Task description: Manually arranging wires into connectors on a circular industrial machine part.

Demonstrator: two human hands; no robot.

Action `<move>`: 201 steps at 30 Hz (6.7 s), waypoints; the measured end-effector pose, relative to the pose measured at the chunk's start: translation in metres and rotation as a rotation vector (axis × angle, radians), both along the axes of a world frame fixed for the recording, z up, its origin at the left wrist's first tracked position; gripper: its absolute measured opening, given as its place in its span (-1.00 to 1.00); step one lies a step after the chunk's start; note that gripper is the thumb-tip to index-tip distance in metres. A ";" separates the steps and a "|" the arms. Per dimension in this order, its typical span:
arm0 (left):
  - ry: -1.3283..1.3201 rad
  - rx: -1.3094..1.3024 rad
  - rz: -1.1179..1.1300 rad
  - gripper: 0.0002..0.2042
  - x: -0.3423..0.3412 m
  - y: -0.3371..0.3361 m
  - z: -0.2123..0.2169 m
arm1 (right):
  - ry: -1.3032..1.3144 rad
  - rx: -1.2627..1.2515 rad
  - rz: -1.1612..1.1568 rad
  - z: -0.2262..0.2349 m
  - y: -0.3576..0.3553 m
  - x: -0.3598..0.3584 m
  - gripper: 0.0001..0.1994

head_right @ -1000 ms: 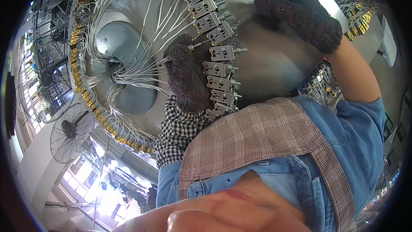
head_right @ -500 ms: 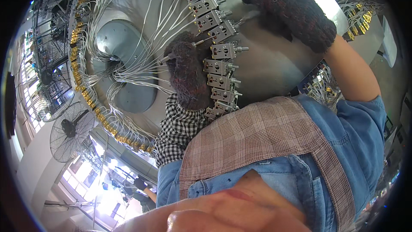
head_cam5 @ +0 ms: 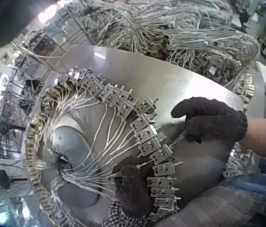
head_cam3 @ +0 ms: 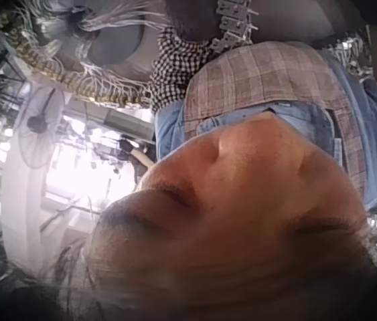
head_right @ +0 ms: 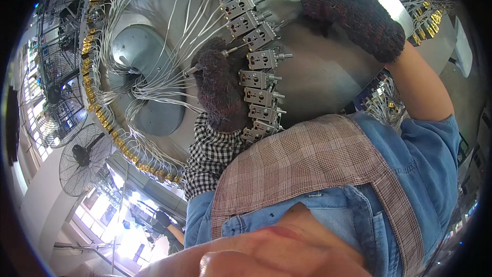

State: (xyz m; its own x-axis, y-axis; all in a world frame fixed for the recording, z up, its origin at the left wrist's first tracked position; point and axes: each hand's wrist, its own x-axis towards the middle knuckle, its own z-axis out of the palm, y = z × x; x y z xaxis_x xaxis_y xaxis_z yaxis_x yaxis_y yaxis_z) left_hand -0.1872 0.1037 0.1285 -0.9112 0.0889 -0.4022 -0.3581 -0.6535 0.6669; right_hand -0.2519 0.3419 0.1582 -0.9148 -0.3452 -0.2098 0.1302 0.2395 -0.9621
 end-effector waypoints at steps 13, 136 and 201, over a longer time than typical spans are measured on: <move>-0.074 0.112 -0.094 -0.72 0.016 -0.020 0.007 | 0.229 0.050 -0.159 -0.007 0.000 0.079 -0.61; 0.010 0.074 -0.071 -0.56 0.000 -0.013 -0.003 | 0.336 0.217 -0.173 0.002 -0.028 0.075 -0.69; -0.068 0.054 -0.128 -0.48 0.001 -0.009 0.012 | 0.144 0.262 -0.152 0.010 -0.027 0.074 -0.64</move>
